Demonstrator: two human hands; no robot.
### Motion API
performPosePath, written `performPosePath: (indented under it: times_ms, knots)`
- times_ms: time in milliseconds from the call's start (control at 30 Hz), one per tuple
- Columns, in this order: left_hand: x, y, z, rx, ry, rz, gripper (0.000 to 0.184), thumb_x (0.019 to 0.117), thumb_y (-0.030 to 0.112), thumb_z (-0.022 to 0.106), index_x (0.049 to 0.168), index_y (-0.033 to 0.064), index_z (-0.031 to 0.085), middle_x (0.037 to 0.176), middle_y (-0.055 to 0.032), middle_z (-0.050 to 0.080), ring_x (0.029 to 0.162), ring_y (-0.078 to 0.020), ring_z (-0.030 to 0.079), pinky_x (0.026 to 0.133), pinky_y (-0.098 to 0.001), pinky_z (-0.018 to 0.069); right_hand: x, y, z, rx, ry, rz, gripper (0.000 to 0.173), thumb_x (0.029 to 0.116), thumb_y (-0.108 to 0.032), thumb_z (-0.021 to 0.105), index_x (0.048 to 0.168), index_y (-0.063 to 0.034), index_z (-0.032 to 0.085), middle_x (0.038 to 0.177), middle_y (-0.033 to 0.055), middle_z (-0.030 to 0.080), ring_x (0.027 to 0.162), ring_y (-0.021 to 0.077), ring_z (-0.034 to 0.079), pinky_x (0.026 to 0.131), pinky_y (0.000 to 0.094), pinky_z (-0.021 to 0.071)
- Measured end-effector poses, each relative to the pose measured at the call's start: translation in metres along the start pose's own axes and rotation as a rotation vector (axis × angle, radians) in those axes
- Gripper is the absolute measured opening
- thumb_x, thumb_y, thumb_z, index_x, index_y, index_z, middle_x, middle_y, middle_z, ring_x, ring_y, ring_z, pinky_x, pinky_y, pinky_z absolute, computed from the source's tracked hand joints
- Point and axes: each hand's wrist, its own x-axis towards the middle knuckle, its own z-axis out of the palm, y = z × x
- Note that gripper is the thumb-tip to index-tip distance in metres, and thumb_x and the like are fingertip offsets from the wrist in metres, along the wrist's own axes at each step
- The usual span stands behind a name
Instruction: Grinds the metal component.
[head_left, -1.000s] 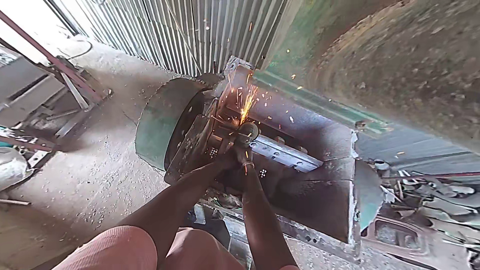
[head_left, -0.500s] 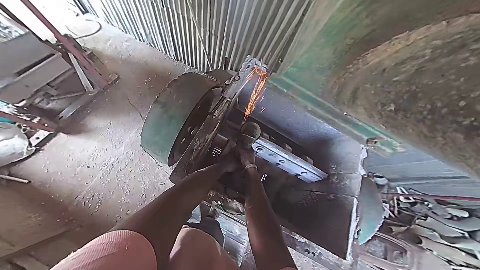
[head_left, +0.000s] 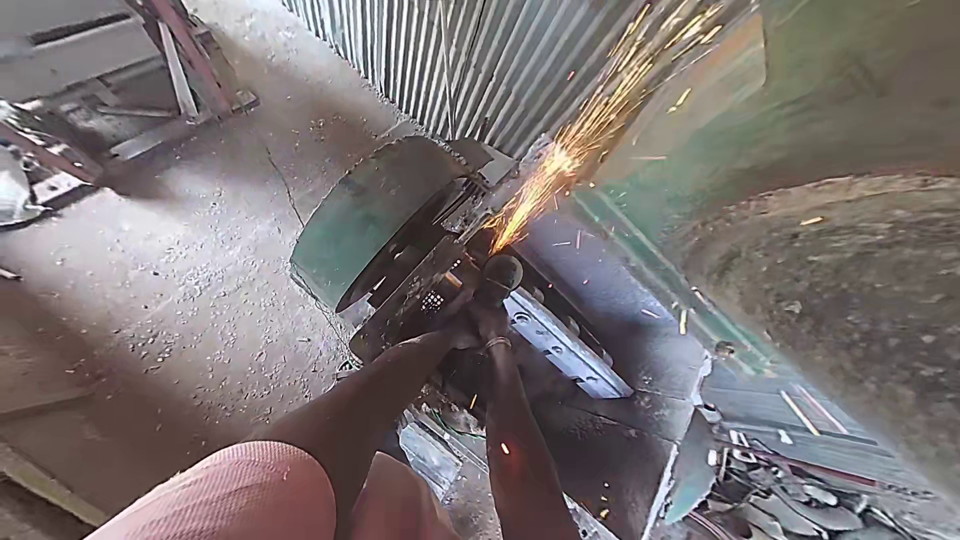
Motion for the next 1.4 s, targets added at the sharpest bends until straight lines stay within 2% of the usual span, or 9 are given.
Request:
performPosePath:
  times_ms: [167, 400, 533, 833, 900, 967, 1100, 1267, 1400]
  knots:
    - [-0.004, 0.001, -0.001, 0.048, 0.067, 0.010, 0.049, 0.1033, 0.026, 0.057, 0.138, -0.0091, 0.055, 0.144, -0.0271, 0.055, 0.136, -0.0377, 0.052, 0.114, -0.0520, 0.0396, 0.005, 0.000, 0.003, 0.031, -0.021, -0.008, 0.069, 0.0777, -0.021, 0.088, 0.134, 0.0019, 0.056, 0.120, 0.0224, 0.067, 0.112, 0.0314, 0.064, 0.099, 0.0513, 0.0509]
    - [-0.005, 0.002, 0.004, -0.153, 0.085, -0.055, 0.057, 0.1023, 0.019, 0.062, 0.147, -0.0106, 0.044, 0.155, -0.0283, 0.044, 0.147, -0.0380, 0.040, 0.121, -0.0497, 0.0310, 0.007, 0.001, 0.001, -0.029, -0.036, -0.027, 0.067, 0.0812, -0.023, 0.087, 0.134, 0.0030, 0.056, 0.121, 0.0235, 0.067, 0.114, 0.0330, 0.064, 0.101, 0.0519, 0.0496]
    - [-0.001, 0.001, 0.003, -0.053, 0.091, -0.029, 0.049, 0.1013, 0.024, 0.061, 0.136, -0.0095, 0.056, 0.145, -0.0274, 0.054, 0.137, -0.0374, 0.050, 0.113, -0.0522, 0.0386, 0.012, 0.004, 0.003, -0.012, -0.029, -0.025, 0.067, 0.0789, -0.019, 0.088, 0.134, 0.0032, 0.056, 0.119, 0.0240, 0.067, 0.112, 0.0333, 0.064, 0.099, 0.0524, 0.0507]
    - [0.020, -0.006, 0.012, -0.137, 0.163, 0.089, 0.047, 0.0983, 0.014, 0.064, 0.136, -0.0110, 0.053, 0.138, -0.0302, 0.056, 0.128, -0.0389, 0.054, 0.108, -0.0516, 0.0428, 0.013, 0.001, 0.002, -0.063, -0.052, -0.038, 0.067, 0.0810, -0.028, 0.088, 0.133, 0.0023, 0.058, 0.119, 0.0244, 0.067, 0.111, 0.0349, 0.065, 0.100, 0.0542, 0.0506]
    - [-0.003, 0.013, 0.007, -0.050, 0.132, -0.034, 0.051, 0.1038, 0.020, 0.059, 0.148, -0.0015, 0.045, 0.151, -0.0204, 0.050, 0.140, -0.0302, 0.048, 0.115, -0.0453, 0.0382, 0.012, 0.000, 0.001, -0.080, -0.059, -0.052, 0.068, 0.0832, -0.029, 0.086, 0.136, 0.0031, 0.056, 0.122, 0.0257, 0.066, 0.114, 0.0359, 0.064, 0.101, 0.0544, 0.0491]
    - [0.006, 0.004, 0.009, -0.124, 0.174, 0.139, 0.048, 0.0997, 0.008, 0.063, 0.140, -0.0131, 0.048, 0.144, -0.0324, 0.051, 0.135, -0.0401, 0.051, 0.113, -0.0490, 0.0394, 0.014, 0.003, 0.000, -0.063, -0.066, -0.092, 0.062, 0.0838, -0.023, 0.085, 0.133, 0.0043, 0.058, 0.122, 0.0263, 0.066, 0.114, 0.0363, 0.063, 0.102, 0.0543, 0.0488]
    - [0.002, 0.015, 0.005, -0.213, 0.107, 0.061, 0.045, 0.0996, 0.002, 0.061, 0.139, -0.0149, 0.048, 0.148, -0.0334, 0.047, 0.138, -0.0423, 0.046, 0.116, -0.0513, 0.0348, 0.017, 0.009, 0.004, 0.006, -0.046, -0.064, 0.067, 0.0778, -0.023, 0.089, 0.131, 0.0025, 0.058, 0.115, 0.0230, 0.068, 0.108, 0.0330, 0.065, 0.096, 0.0527, 0.0518]
    - [0.033, -0.003, 0.013, -0.067, 0.015, 0.014, 0.049, 0.1071, 0.027, 0.055, 0.141, -0.0082, 0.053, 0.145, -0.0295, 0.052, 0.136, -0.0395, 0.050, 0.114, -0.0545, 0.0361, 0.004, 0.000, -0.006, 0.022, 0.001, -0.043, 0.066, 0.0778, -0.022, 0.089, 0.131, 0.0027, 0.059, 0.116, 0.0214, 0.068, 0.110, 0.0306, 0.065, 0.098, 0.0498, 0.0511]
    - [0.062, -0.014, 0.027, -0.140, 0.114, 0.109, 0.067, 0.0928, 0.029, 0.075, 0.144, -0.0046, 0.048, 0.138, -0.0282, 0.058, 0.130, -0.0395, 0.056, 0.108, -0.0577, 0.0434, -0.003, 0.008, -0.019, 0.057, 0.064, -0.106, 0.063, 0.0780, -0.020, 0.088, 0.130, 0.0020, 0.059, 0.112, 0.0194, 0.070, 0.107, 0.0271, 0.067, 0.097, 0.0468, 0.0527]
